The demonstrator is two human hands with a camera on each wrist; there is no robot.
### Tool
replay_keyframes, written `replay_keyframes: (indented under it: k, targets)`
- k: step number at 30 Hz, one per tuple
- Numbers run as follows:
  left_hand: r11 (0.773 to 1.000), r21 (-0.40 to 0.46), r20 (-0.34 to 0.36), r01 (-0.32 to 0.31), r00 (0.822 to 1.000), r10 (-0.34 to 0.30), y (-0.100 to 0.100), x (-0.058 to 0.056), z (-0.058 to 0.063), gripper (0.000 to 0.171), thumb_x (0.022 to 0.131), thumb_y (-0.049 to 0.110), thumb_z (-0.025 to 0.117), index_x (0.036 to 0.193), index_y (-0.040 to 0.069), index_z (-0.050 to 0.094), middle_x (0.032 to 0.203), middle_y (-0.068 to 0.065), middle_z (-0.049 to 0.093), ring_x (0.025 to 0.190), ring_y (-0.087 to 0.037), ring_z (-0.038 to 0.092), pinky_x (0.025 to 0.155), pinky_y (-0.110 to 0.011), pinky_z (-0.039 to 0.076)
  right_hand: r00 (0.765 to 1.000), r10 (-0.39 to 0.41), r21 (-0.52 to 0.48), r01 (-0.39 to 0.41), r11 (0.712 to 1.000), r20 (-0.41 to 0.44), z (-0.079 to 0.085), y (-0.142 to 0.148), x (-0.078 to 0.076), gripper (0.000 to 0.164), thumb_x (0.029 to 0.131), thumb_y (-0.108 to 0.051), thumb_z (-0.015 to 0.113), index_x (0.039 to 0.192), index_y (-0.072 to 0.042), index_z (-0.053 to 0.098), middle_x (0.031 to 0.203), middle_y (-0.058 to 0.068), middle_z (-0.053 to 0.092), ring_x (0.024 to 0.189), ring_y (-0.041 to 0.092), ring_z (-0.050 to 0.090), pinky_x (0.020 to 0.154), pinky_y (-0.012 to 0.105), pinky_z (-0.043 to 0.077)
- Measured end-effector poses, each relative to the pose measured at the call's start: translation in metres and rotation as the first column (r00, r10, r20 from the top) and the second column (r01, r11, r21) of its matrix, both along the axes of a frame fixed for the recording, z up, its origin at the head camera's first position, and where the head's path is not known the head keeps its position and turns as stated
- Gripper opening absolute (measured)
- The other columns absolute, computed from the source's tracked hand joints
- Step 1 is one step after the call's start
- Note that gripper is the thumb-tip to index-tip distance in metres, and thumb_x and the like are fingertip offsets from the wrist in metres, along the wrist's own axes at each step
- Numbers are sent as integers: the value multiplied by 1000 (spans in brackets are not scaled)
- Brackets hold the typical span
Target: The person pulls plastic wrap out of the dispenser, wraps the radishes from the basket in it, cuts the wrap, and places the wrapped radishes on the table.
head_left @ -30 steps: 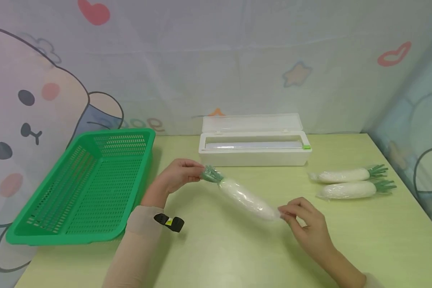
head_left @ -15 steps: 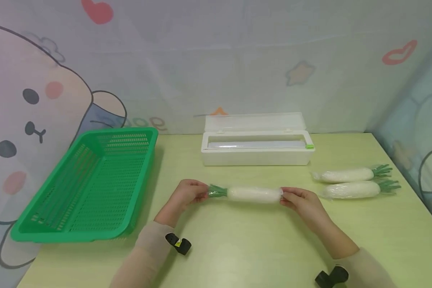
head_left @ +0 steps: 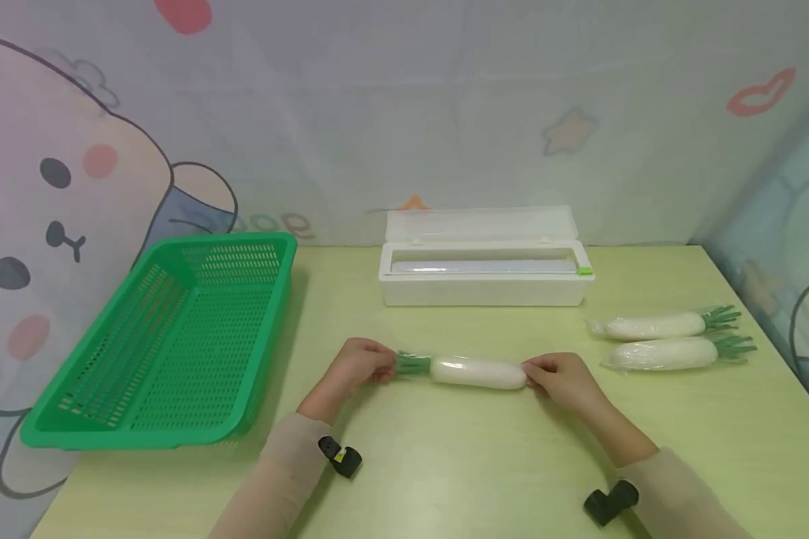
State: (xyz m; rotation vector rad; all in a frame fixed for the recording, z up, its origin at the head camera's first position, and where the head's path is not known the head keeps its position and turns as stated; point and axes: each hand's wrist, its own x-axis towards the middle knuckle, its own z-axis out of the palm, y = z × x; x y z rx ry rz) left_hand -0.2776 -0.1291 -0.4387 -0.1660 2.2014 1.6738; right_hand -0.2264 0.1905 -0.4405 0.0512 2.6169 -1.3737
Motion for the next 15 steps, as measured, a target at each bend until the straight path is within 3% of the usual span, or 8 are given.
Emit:
replay_keyframes:
  k: [3,10,12,15]
  targets:
    - [998,-59,3,9,1000,-9,0,0,0,14,90,1,61,98,-9,68,72,-6,66,58,-10,59,57,-23,50,999,29,81,-27,996,-31,2,1,1,29,97,-18,58,107,7,69,101,17,70,94,27,62,78,37,51]
    - [975,-216,-21,50,998,-56,-5,2,10,19,91,13,63,100,-2,72,84,-7,68,68,-13,61,61,-25,49,997,62,3,-62,998,44,6,7,3,40,99,-24,54,121,9,61,78,7,61,63,15,49,54,27,42]
    - [966,-252,-57,64,995,-81,-8,1,14,23,93,17,61,103,-2,72,89,-8,70,74,-16,62,63,-27,49,996,81,24,-81,996,32,8,9,4,44,100,-27,53,125,9,57,88,12,64,68,16,53,58,28,45]
    - [962,-261,-143,80,982,-121,-12,-1,22,29,96,21,58,109,-2,70,101,-12,70,88,-22,65,74,-34,51,993,112,87,-108,990,-35,12,12,3,49,101,-30,51,130,9,53,113,22,64,91,29,62,74,37,52]
